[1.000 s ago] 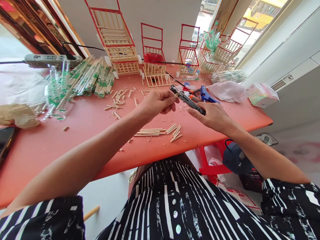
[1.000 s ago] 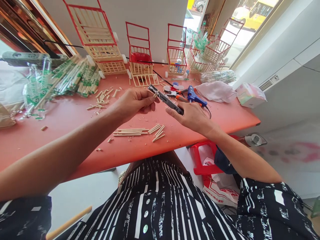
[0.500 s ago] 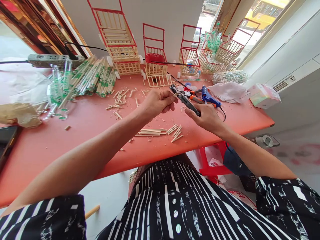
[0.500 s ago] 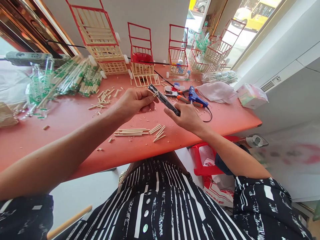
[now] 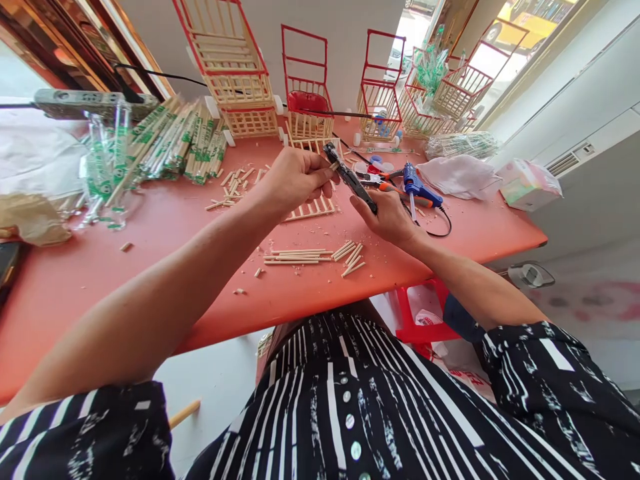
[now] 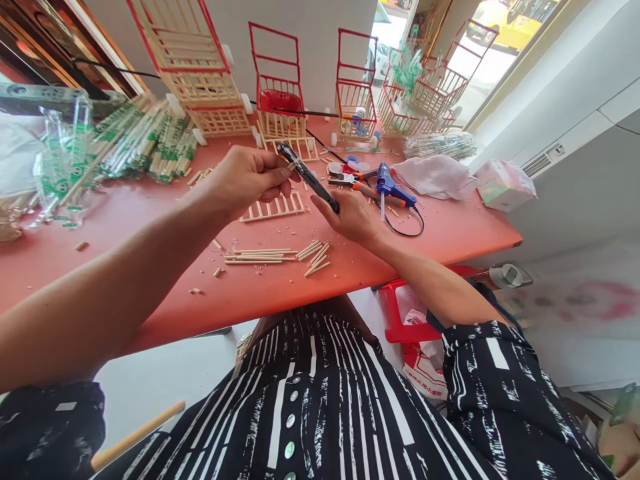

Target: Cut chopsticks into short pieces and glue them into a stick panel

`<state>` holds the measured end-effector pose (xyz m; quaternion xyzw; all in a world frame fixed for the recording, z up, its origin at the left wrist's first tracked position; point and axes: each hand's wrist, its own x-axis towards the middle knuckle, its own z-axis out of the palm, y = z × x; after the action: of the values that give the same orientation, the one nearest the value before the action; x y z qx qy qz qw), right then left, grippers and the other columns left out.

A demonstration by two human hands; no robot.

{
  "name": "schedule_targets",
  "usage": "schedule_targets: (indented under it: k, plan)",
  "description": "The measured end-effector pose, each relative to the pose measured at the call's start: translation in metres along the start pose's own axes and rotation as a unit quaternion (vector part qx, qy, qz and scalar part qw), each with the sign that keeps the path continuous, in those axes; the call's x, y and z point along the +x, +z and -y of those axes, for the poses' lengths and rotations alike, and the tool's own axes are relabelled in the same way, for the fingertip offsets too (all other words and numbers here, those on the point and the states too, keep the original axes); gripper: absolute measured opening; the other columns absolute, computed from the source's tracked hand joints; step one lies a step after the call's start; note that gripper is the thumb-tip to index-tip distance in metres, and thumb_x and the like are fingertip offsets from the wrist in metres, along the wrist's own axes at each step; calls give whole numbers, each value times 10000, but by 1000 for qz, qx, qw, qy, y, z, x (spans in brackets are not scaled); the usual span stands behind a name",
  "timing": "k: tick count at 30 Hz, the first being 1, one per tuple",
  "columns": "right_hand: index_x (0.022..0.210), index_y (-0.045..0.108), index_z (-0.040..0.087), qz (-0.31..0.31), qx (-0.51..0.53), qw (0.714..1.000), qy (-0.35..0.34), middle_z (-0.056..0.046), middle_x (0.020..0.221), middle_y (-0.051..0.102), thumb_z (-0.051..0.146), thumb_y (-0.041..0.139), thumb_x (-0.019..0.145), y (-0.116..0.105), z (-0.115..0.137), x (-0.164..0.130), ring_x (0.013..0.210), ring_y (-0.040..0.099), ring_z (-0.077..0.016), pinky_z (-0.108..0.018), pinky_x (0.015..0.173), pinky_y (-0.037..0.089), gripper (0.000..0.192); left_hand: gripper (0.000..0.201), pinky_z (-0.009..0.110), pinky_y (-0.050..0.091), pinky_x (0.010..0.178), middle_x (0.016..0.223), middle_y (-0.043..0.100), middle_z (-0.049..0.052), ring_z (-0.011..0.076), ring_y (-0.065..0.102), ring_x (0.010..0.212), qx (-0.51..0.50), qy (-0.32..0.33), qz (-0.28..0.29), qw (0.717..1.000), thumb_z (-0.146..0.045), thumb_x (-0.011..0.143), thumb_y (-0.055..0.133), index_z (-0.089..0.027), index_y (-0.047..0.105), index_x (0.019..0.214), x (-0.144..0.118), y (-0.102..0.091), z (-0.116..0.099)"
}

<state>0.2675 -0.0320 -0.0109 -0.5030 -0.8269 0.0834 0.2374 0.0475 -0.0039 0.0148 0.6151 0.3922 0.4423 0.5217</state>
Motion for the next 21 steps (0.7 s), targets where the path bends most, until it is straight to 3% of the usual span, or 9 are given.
schedule_targets:
  k: [7, 13, 16, 21]
  plan:
    - [716, 466, 229, 19, -43, 998, 39, -52, 710, 589, 728, 353, 1048, -8, 8, -1, 694, 535, -191, -343, 707, 338, 610, 250, 237, 247, 444, 522, 609, 18, 71, 401, 437, 75, 56, -57, 994, -125, 848, 790, -145, 697, 616, 4, 1, 3]
    - [875, 606, 201, 136, -2, 985, 107, -75, 757, 682, 685, 432, 1043, -34, 26, -10, 726, 630, -221, -331, 684, 386, 540, 345, 255, 297, 534, 506, 599, -5, 94, 437, 487, 190, 122, -114, 967, -51, 854, 717, -170, 670, 534, -11, 13, -8]
    - [941, 633, 201, 176, -15, 971, 163, -63, 788, 705, 582, 536, 1025, -43, 30, -12, 702, 632, -219, -321, 639, 382, 402, 322, 253, 302, 536, 518, 618, -1, 103, 461, 488, 183, 107, -82, 974, -94, 873, 728, -174, 688, 564, -13, 15, -6]
    - [858, 622, 209, 155, -54, 972, 171, -80, 867, 712, 493, 577, 1015, -45, 25, -10, 850, 659, -255, -331, 718, 397, 328, 302, 242, 292, 501, 591, 672, 30, 91, 436, 467, 105, 42, 5, 994, -141, 938, 687, -169, 700, 638, -8, 12, -2]
